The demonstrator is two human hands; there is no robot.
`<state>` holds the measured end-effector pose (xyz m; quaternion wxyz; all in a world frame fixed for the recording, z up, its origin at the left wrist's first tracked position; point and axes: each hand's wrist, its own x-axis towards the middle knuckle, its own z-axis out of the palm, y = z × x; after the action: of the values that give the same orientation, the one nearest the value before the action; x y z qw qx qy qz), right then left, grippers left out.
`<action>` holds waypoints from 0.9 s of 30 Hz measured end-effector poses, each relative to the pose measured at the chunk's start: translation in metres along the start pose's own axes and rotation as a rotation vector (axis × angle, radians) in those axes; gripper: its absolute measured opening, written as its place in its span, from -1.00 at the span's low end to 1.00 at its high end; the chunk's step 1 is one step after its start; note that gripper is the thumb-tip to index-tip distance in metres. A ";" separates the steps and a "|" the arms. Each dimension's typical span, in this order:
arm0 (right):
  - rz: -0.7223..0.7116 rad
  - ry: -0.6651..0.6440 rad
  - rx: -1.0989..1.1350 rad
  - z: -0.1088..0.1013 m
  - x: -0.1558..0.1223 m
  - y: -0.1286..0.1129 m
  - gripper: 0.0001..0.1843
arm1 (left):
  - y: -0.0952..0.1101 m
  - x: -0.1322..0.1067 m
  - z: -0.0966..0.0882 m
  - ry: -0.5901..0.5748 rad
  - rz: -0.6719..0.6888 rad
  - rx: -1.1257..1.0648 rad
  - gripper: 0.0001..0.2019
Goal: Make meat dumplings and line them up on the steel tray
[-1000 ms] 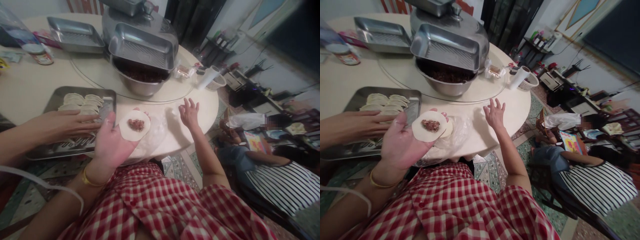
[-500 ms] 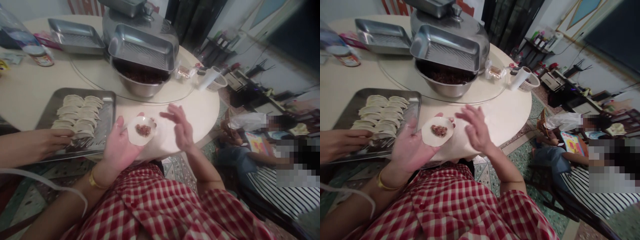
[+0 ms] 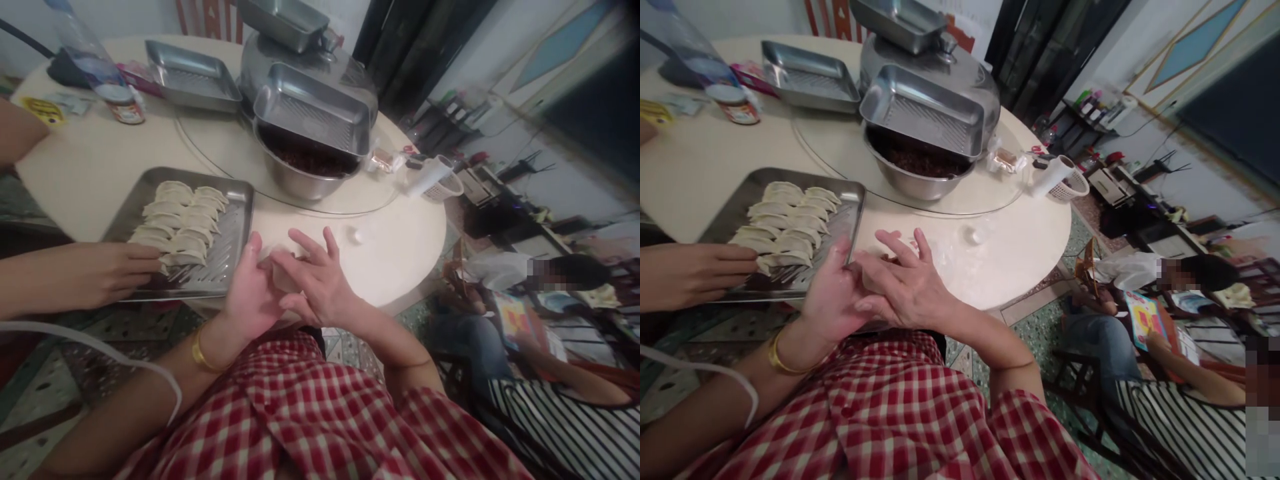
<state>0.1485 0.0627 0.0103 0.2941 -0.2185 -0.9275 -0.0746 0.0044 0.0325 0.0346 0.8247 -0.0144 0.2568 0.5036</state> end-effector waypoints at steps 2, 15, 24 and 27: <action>-0.048 0.049 -0.001 -0.002 0.000 -0.003 -0.37 | 0.001 -0.001 0.001 0.007 0.001 -0.013 -0.36; 0.863 -0.082 -0.394 -0.021 -0.060 0.133 -0.39 | -0.016 0.006 -0.002 -0.064 -0.030 -0.135 -0.37; 0.803 -0.182 -0.452 0.007 -0.093 0.157 -0.38 | -0.016 0.007 -0.005 -0.070 -0.006 -0.156 -0.38; 0.812 -0.184 -0.457 0.008 -0.095 0.162 -0.37 | -0.014 0.007 -0.007 -0.092 0.002 -0.149 -0.37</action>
<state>0.2862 0.1753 -0.0497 0.1604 -0.6280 -0.7492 -0.1361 0.0158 0.0295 0.0223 0.8318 -0.0524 0.1805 0.5223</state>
